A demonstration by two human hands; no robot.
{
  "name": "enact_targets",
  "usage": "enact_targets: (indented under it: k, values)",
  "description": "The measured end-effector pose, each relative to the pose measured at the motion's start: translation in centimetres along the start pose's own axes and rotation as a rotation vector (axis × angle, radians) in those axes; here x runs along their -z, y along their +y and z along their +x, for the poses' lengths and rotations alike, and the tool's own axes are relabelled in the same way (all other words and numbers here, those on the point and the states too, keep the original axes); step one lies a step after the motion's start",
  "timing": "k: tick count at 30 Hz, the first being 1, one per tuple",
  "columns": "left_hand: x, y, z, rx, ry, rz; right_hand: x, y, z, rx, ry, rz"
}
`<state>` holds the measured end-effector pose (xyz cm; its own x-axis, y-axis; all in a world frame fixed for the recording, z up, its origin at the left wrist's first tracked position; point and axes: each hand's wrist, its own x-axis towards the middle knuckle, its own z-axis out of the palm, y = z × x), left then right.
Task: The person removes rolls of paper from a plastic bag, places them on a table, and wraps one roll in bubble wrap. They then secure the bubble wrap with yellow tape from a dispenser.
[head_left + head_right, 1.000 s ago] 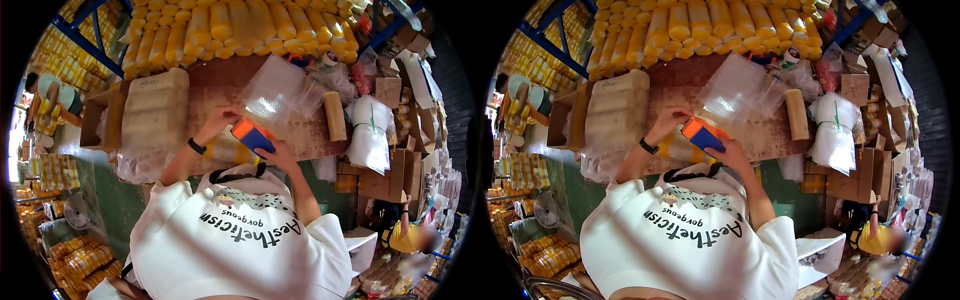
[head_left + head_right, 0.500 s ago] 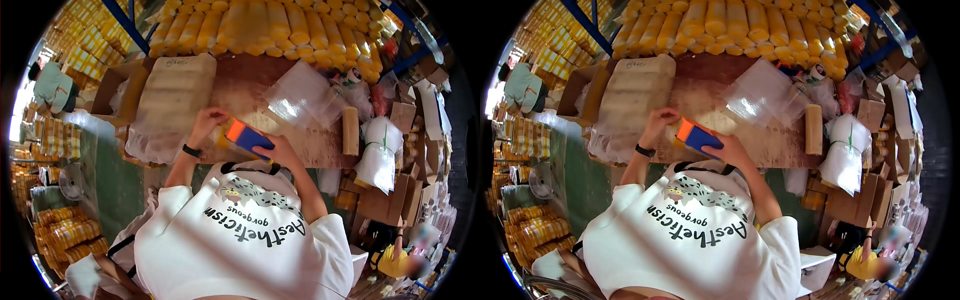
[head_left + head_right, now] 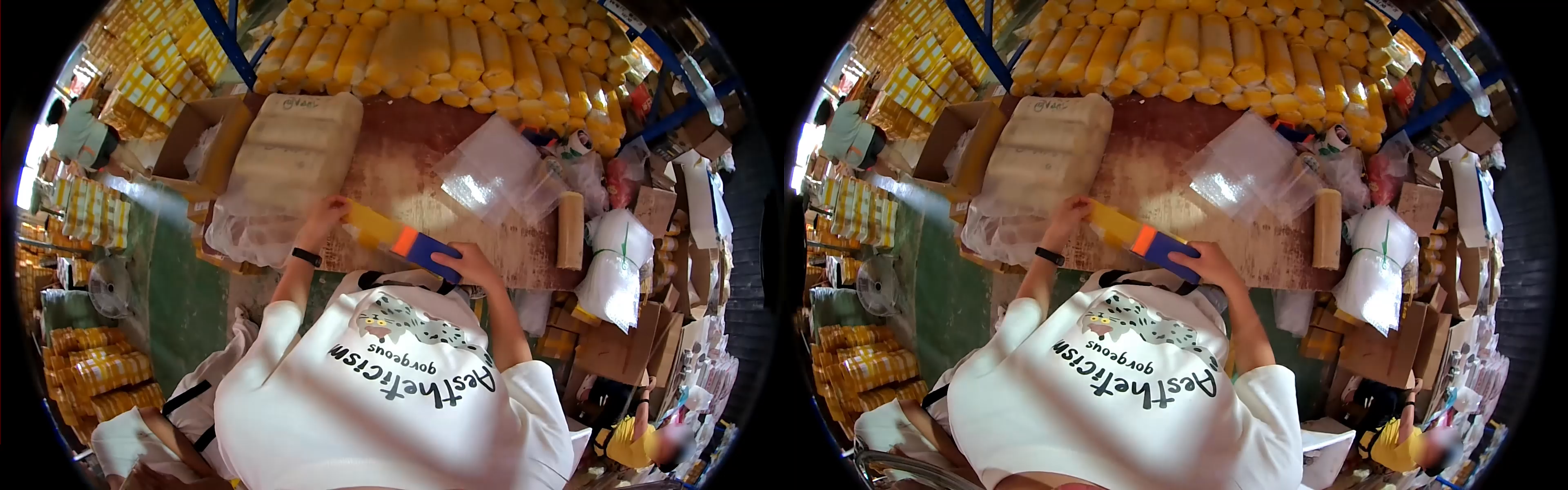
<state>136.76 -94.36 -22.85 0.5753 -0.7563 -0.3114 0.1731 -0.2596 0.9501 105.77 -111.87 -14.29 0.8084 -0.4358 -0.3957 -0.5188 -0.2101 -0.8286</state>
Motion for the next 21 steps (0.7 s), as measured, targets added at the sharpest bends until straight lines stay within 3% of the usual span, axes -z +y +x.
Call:
enact_targets:
  k: [6,12,18,21]
  values:
    - [-0.9,-5.8,1.5,-0.195,0.195,0.059,-2.1,-0.1,0.4,0.097,0.032,-0.028]
    - [-0.5,-6.6,2.1,-0.165,0.175,0.095,-3.2,0.9,1.1,0.080,0.063,-0.079]
    - [-0.8,-6.0,2.4,-0.096,0.307,0.116,-3.8,0.8,1.6,0.090,0.080,-0.099]
    - [-0.4,-5.0,2.1,-0.281,0.344,0.229,-3.9,0.7,1.8,0.098,0.092,-0.097]
